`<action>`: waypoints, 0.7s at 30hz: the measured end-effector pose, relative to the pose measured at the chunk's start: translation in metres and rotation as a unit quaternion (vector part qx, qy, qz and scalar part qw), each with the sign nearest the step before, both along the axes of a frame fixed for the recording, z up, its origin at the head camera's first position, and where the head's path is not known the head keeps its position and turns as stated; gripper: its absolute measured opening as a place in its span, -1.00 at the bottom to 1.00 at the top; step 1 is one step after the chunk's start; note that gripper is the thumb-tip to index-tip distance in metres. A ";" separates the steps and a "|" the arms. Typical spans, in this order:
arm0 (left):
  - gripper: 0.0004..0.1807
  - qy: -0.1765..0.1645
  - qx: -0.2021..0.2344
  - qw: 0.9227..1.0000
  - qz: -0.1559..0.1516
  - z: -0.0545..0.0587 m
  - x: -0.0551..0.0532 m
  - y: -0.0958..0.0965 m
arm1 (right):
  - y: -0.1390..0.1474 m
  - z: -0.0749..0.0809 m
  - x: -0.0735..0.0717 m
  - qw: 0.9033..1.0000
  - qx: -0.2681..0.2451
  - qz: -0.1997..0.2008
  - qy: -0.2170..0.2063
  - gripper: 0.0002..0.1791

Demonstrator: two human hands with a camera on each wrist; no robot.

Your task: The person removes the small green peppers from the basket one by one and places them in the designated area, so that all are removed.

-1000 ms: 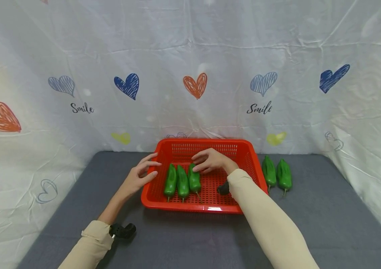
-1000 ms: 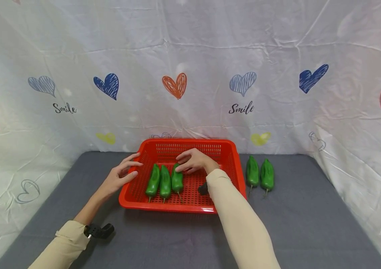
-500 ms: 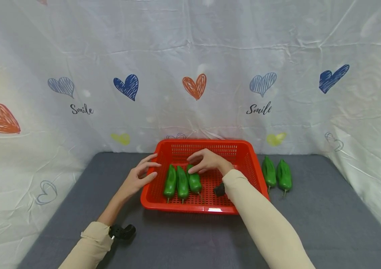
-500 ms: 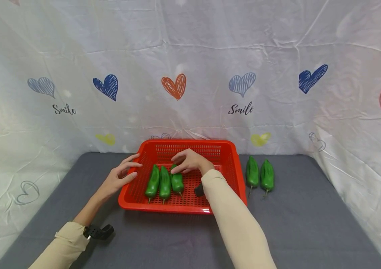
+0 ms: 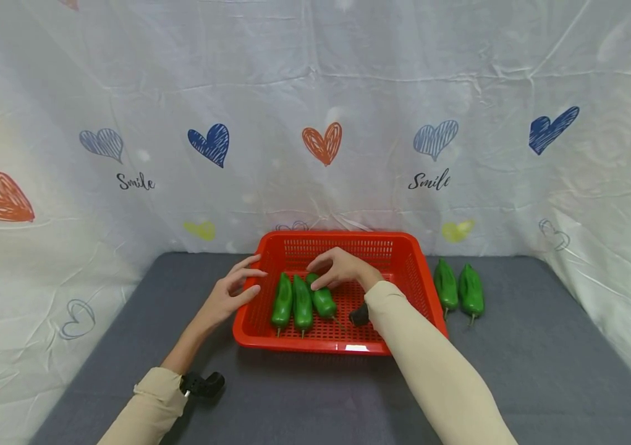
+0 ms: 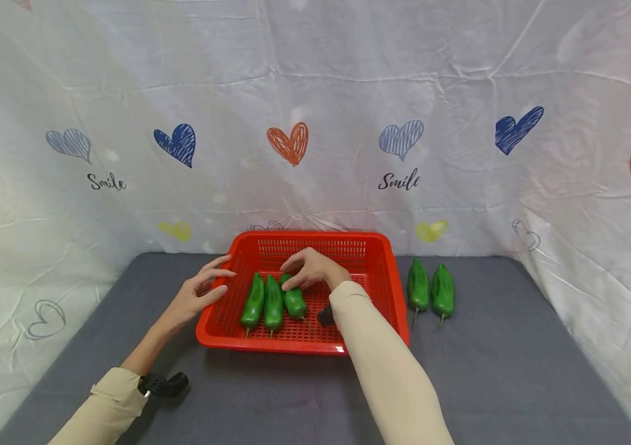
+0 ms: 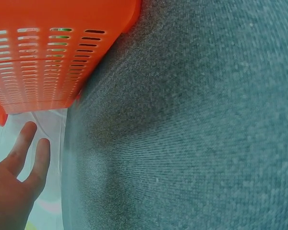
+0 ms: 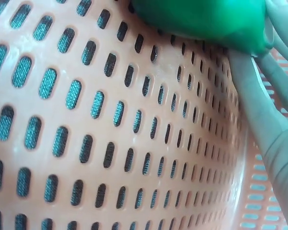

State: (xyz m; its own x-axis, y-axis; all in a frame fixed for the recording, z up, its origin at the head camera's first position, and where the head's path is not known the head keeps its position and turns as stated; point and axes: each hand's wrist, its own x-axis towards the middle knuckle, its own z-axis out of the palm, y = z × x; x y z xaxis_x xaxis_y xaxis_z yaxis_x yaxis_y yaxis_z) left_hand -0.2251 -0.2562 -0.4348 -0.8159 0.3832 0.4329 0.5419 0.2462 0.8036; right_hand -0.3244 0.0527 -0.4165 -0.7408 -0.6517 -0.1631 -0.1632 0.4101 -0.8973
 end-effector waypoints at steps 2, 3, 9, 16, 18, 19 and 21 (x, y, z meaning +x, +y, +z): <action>-0.65 -0.001 0.000 1.000 0.000 0.000 0.000 0.000 | 0.001 -0.001 0.000 1.000 -0.001 -0.006 -0.002 -0.47; -0.65 -0.002 0.000 1.000 0.001 0.000 0.000 0.000 | 0.002 -0.001 0.001 1.000 -0.003 -0.009 -0.004 -0.48; -0.65 -0.009 0.002 1.000 0.001 0.000 0.000 0.000 | 0.005 -0.003 0.004 0.999 -0.020 -0.021 -0.020 -0.53; -0.65 -0.005 0.004 1.000 -0.001 0.001 0.001 0.001 | 0.009 -0.008 0.005 0.997 -0.052 -0.033 -0.049 -0.58; -0.66 -0.004 0.006 1.000 -0.003 0.002 0.001 0.001 | 0.010 -0.008 0.005 0.996 -0.062 -0.037 -0.060 -0.59; -0.66 -0.004 0.005 1.000 -0.003 0.002 0.001 0.001 | 0.011 -0.008 0.005 0.995 -0.064 -0.038 -0.064 -0.60; -0.66 -0.004 0.005 1.000 -0.002 0.001 0.002 0.002 | 0.012 -0.009 0.005 0.994 -0.066 -0.038 -0.072 -0.61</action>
State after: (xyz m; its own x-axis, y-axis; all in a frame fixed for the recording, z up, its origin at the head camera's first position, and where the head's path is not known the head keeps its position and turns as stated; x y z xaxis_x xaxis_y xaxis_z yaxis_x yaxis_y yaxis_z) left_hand -0.2236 -0.2546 -0.4335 -0.8179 0.3824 0.4299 0.5361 0.2353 0.8107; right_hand -0.3193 0.0645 -0.4253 -0.7644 -0.6171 -0.1870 -0.0023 0.2926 -0.9562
